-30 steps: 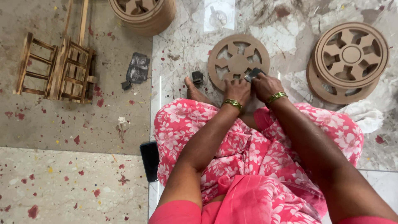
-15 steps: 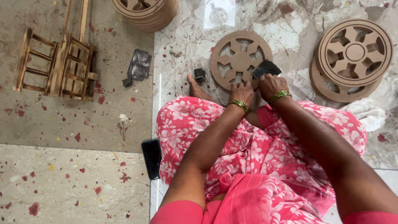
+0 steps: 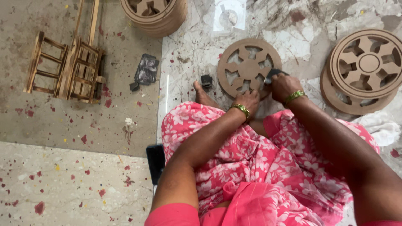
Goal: The person sits on the floor sanding a decorative cutout wooden wheel with a sanding block, rubbing the edges, spokes and face of the disc, turning it over to sand the reverse side, then setting it on a stack of finished pieces and picking up another disc to sand.
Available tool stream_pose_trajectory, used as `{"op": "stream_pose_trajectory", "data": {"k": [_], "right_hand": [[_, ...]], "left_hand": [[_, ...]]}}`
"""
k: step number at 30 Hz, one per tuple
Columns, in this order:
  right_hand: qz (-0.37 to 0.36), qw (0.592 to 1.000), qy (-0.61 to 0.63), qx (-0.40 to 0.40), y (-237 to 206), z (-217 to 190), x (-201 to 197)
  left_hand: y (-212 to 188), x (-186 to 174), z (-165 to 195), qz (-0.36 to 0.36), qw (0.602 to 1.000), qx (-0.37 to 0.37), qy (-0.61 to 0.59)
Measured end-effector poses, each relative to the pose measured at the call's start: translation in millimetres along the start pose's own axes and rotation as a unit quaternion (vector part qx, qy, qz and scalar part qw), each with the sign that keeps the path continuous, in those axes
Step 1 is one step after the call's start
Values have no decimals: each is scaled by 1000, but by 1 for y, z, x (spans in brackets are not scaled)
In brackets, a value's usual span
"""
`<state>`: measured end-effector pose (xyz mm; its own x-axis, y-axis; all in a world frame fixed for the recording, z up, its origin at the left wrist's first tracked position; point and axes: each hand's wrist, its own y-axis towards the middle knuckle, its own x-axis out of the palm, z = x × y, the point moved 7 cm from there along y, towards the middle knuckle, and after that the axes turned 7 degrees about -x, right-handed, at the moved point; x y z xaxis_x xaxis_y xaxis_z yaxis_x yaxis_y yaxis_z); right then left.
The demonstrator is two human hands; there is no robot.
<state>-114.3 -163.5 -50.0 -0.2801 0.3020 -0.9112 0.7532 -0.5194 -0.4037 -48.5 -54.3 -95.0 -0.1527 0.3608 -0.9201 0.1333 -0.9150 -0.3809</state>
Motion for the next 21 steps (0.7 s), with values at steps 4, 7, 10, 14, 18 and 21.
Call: {"op": "stream_pose_trajectory", "data": {"k": [4, 7, 10, 14, 18, 21], "right_hand": [[2, 999, -15, -48, -6, -14, 16], [-6, 999, -20, -42, -2, -15, 19], [-111, 993, -28, -13, 6, -9, 27], [-74, 997, -22, -24, 10, -9, 23], [47, 998, -33, -15, 14, 5, 7], [115, 993, 6, -12, 19, 20, -4]], "left_hand": [[13, 2, -1, -35, 997, -47, -48], [21, 2, 7, 1, 1000, -18, 1], [23, 9, 15, -1, 1000, -9, 20], [26, 10, 23, 39, 998, -34, 23], [30, 15, 26, 25, 999, -34, 14], [30, 14, 26, 34, 999, -25, 2]]}}
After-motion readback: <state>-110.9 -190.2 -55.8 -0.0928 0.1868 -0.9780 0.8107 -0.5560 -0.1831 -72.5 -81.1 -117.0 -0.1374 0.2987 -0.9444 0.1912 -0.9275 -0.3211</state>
